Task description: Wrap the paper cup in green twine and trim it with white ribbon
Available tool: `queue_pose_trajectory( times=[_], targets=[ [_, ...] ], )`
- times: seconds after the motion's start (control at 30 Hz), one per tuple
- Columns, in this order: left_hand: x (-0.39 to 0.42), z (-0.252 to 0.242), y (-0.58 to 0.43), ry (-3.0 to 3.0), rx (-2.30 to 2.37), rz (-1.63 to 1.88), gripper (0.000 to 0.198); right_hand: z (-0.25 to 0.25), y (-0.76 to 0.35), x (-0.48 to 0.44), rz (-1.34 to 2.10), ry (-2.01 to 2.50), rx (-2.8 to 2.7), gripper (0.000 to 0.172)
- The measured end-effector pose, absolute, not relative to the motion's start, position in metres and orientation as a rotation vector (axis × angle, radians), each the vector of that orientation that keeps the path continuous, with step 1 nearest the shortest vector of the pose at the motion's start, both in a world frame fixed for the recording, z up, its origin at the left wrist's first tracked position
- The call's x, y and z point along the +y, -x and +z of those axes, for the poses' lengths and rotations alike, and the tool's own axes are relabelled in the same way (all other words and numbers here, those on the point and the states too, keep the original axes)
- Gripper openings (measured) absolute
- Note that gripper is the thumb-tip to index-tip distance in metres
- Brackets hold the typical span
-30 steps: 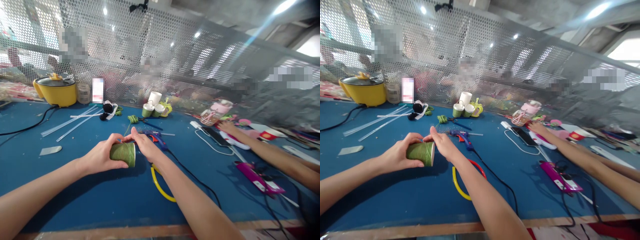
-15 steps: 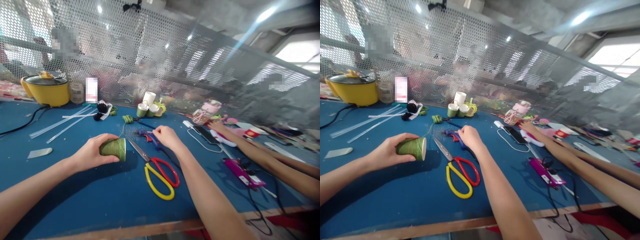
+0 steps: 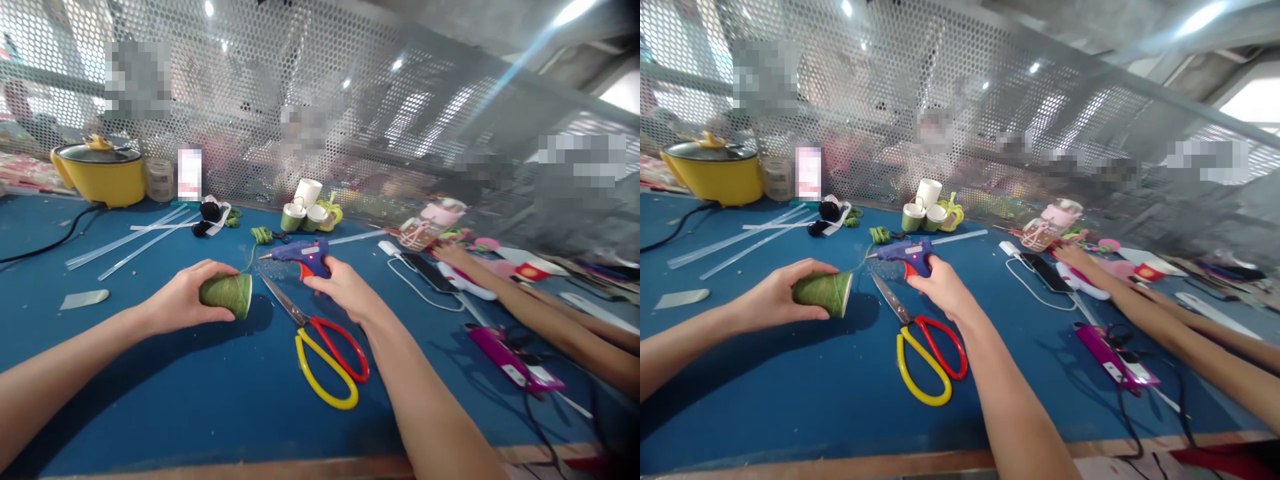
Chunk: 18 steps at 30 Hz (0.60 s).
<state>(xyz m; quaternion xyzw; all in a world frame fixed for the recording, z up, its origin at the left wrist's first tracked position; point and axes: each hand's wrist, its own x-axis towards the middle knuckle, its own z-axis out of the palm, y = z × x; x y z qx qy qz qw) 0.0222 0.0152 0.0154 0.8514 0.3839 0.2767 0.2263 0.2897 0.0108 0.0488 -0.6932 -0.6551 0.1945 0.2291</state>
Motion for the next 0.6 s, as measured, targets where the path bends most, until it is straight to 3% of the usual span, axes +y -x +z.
queue_pose_trajectory(
  times=[0.17, 0.6],
  targets=[
    [0.020, 0.014, -0.020, -2.239, 1.056, 0.759, 0.052, 0.067, -0.270, -0.021, 0.869, 1.634, -1.737, 0.022],
    [0.025, 0.017, -0.017, -2.102, 1.156, 0.633, 0.051, 0.067, -0.262, -0.041, 0.521, 1.619, -2.110, 0.020]
  ],
)
